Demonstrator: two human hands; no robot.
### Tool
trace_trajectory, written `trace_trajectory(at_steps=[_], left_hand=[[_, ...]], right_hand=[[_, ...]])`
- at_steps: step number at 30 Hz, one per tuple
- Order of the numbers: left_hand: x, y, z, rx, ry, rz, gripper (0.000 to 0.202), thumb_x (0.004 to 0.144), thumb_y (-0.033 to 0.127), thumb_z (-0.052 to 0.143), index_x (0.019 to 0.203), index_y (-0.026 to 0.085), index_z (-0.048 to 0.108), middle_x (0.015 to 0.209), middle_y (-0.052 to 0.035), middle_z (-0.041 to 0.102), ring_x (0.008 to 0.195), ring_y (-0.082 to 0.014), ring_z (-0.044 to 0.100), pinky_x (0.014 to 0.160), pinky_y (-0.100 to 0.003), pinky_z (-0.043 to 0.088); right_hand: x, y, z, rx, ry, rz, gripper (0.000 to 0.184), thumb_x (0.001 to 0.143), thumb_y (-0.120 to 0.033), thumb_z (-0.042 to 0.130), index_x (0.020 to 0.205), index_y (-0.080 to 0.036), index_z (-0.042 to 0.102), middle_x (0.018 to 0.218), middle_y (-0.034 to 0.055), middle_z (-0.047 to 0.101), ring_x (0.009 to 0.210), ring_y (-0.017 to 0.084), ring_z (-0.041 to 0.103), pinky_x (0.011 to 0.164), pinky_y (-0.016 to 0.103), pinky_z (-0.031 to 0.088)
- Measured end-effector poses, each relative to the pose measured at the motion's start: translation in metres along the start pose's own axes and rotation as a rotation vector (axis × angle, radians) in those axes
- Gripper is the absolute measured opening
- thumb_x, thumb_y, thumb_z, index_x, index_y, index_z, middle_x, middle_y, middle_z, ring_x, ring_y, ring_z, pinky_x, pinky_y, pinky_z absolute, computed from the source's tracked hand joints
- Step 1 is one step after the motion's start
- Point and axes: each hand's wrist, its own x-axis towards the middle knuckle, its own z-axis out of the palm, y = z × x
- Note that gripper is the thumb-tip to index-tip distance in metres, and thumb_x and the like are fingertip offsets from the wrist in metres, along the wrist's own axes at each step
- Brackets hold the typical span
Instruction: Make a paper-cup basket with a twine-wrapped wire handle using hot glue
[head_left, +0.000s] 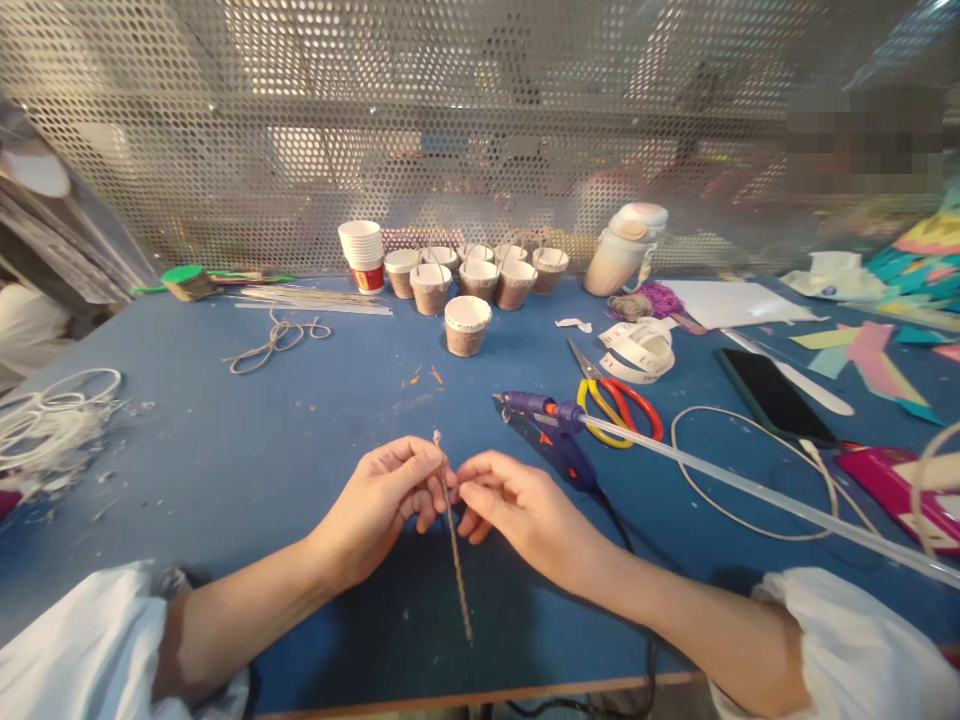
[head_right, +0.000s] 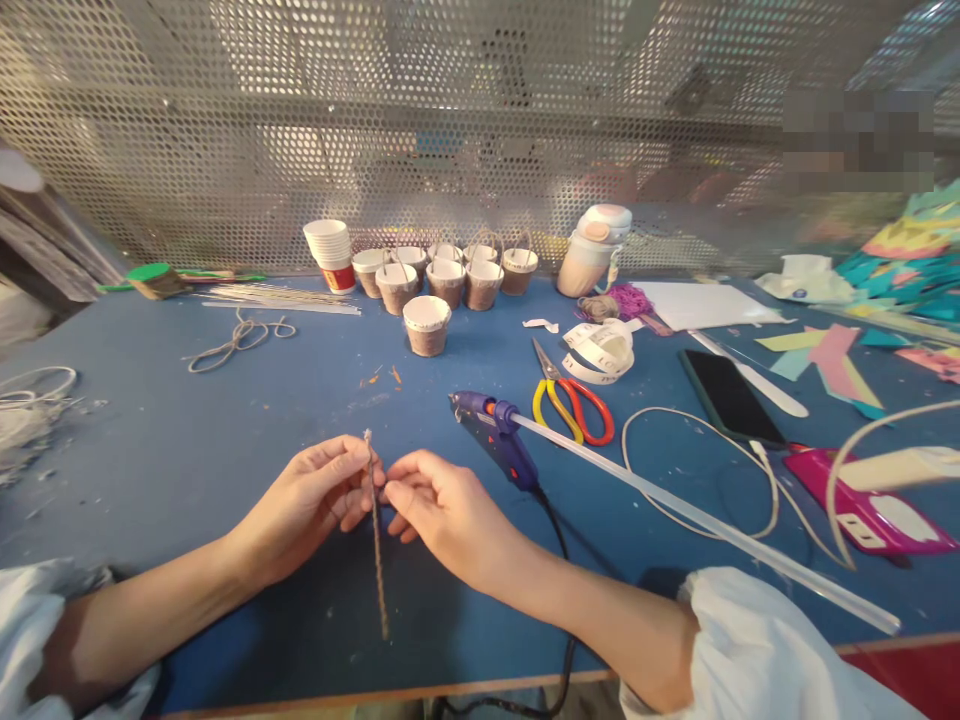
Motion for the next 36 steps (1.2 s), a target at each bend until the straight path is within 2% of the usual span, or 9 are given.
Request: trace_trajectory(at_steps=[3,7,13,17,23,26,30,32,36], left_hand=[[-0.002,-0.002,0.002,0.038,-0.046,-0.064,0.028,0.077,0.037,0.071,0.067,0.013,0.06,0.062,-0.0018,0.06,0.045,-0.0056,0.046,0.042,-0.018,0.033],[-0.004,-0.005,0.002,0.106,-0.097,-0.101,0.028,0.078,0.037,0.07,0.068,0.012,0.063,0.061,-0.0019,0.058,0.046,-0.0053,0.042,0.044,-0.019,0.033],[-0.004,-0.004,0.002,0.018,-0.154,-0.137,0.023,0.083,0.031,0.064,0.074,0.011,0.066,0.07,-0.0055,0.061,0.064,-0.0104,0.055,0.06,-0.02,0.044],[-0.003,-0.004,0.002,-0.068,-0.193,-0.208,0.017,0.083,0.026,0.063,0.083,0.01,0.069,0.074,-0.0053,0.061,0.06,-0.0101,0.056,0.055,-0.021,0.046],[-0.004,-0.004,0.003,-0.086,-0.085,-0.228,0.012,0.078,0.023,0.069,0.085,0.013,0.066,0.068,-0.0014,0.059,0.049,-0.0059,0.05,0.043,-0.016,0.034],[-0.004,-0.002,0.003,-0.08,-0.042,-0.211,0.013,0.078,0.024,0.068,0.082,0.013,0.064,0.064,-0.0001,0.057,0.046,-0.0043,0.045,0.041,-0.016,0.03],[-0.001,0.0,0.003,-0.079,0.002,-0.185,0.014,0.078,0.023,0.067,0.087,0.012,0.064,0.065,0.0007,0.054,0.046,-0.0036,0.041,0.04,-0.015,0.025],[0.0,0.0,0.002,-0.089,0.031,-0.168,0.015,0.077,0.021,0.068,0.088,0.012,0.064,0.066,0.001,0.053,0.047,-0.0032,0.04,0.04,-0.015,0.023],[0.004,0.001,-0.001,-0.118,0.062,-0.11,0.016,0.074,0.019,0.068,0.087,0.012,0.063,0.067,0.0008,0.053,0.047,-0.0033,0.04,0.04,-0.015,0.022]], right_hand=[[-0.001,-0.005,-0.002,-0.029,0.076,-0.087,0.028,0.083,-0.041,0.062,0.098,-0.018,0.055,0.073,-0.0016,0.061,0.052,0.009,0.056,0.053,0.025,0.048],[0.002,-0.005,-0.001,0.05,0.042,-0.066,0.025,0.082,-0.039,0.063,0.092,-0.017,0.056,0.064,-0.0036,0.059,0.043,0.007,0.05,0.048,0.024,0.04],[0.005,-0.004,0.0,0.218,0.076,-0.037,0.021,0.08,-0.035,0.067,0.081,-0.017,0.057,0.058,-0.0047,0.054,0.046,0.007,0.046,0.047,0.023,0.039],[0.007,-0.005,-0.003,0.298,0.104,-0.019,0.023,0.076,-0.035,0.071,0.081,-0.017,0.057,0.058,-0.0053,0.051,0.048,0.007,0.045,0.046,0.022,0.039],[0.009,-0.004,-0.004,0.299,0.095,-0.02,0.023,0.076,-0.036,0.071,0.082,-0.017,0.058,0.059,-0.0058,0.049,0.048,0.006,0.043,0.046,0.022,0.04],[0.009,-0.007,-0.005,0.272,0.091,-0.026,0.025,0.077,-0.037,0.069,0.088,-0.017,0.06,0.068,-0.004,0.051,0.048,0.006,0.042,0.045,0.023,0.04],[0.0,-0.02,-0.017,0.06,0.11,-0.064,0.027,0.083,-0.038,0.061,0.1,-0.018,0.056,0.072,-0.0032,0.053,0.046,0.006,0.045,0.046,0.025,0.04],[-0.011,-0.029,-0.028,-0.156,0.071,-0.057,0.026,0.085,-0.039,0.059,0.1,-0.019,0.056,0.066,-0.0045,0.051,0.045,0.007,0.046,0.048,0.025,0.04],[-0.037,-0.044,-0.058,-0.704,0.005,-0.047,0.021,0.088,-0.042,0.056,0.087,-0.022,0.064,0.063,-0.0021,0.055,0.054,0.011,0.051,0.052,0.026,0.039]])
